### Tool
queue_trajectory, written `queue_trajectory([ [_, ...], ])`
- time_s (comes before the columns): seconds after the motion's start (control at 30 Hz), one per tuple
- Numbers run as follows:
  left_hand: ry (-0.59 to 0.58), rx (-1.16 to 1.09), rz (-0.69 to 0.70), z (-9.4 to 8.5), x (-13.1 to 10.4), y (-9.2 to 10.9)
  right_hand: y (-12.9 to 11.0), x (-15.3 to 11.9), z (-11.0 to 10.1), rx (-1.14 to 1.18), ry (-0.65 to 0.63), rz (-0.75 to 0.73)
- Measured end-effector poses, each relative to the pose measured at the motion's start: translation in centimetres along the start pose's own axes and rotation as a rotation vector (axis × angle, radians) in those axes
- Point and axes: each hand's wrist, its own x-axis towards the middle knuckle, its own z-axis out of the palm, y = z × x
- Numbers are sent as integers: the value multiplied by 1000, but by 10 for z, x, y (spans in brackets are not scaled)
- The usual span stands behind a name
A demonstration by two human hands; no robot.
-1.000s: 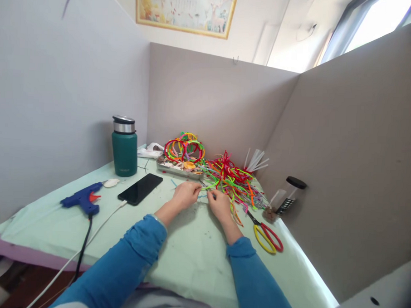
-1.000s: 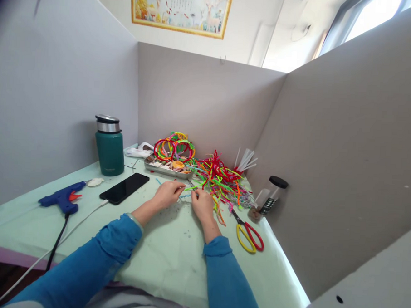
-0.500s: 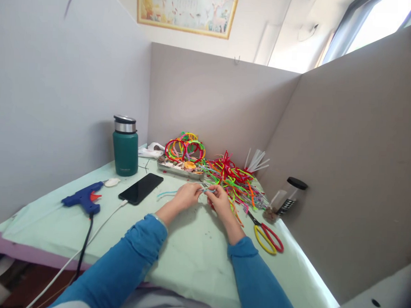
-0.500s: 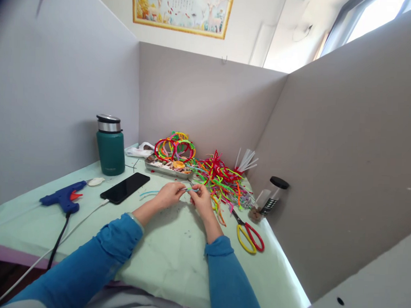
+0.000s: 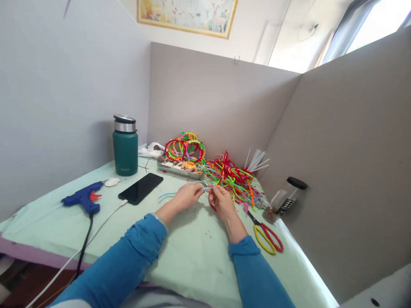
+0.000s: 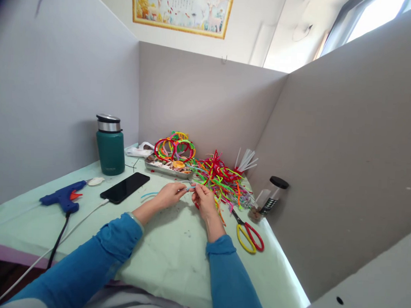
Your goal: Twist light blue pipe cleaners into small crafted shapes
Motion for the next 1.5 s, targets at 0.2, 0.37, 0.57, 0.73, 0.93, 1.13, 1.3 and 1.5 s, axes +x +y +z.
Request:
queue_trajectory([
  [0.2,50,-88,34,0,0,0,0,0,-2,-130,51,-60],
  [0.37,75,-83,28,2,1,-2,3,0,-2,-219,86,-78],
  [0.57,116,-67,-16,-3,0,2,7,1,-2,-323,48,-41],
  [0.73,97,-37,-58,0,2,-2,4,-2,-2,-315,4,-46],
  [0.93,-12,25,82,6,2,-7,5,-2,-3,-340,-11,-46],
  [1.13,-41,-82,82,4,2,1,7,1,-3,-328,0,-71],
  [1.3,-37,-82,41,2,1,2,3,-3,1,-467,27,-160],
  [1.5,-56,-102,60,3,2,2,2,-2,2,-426,136,-126],
])
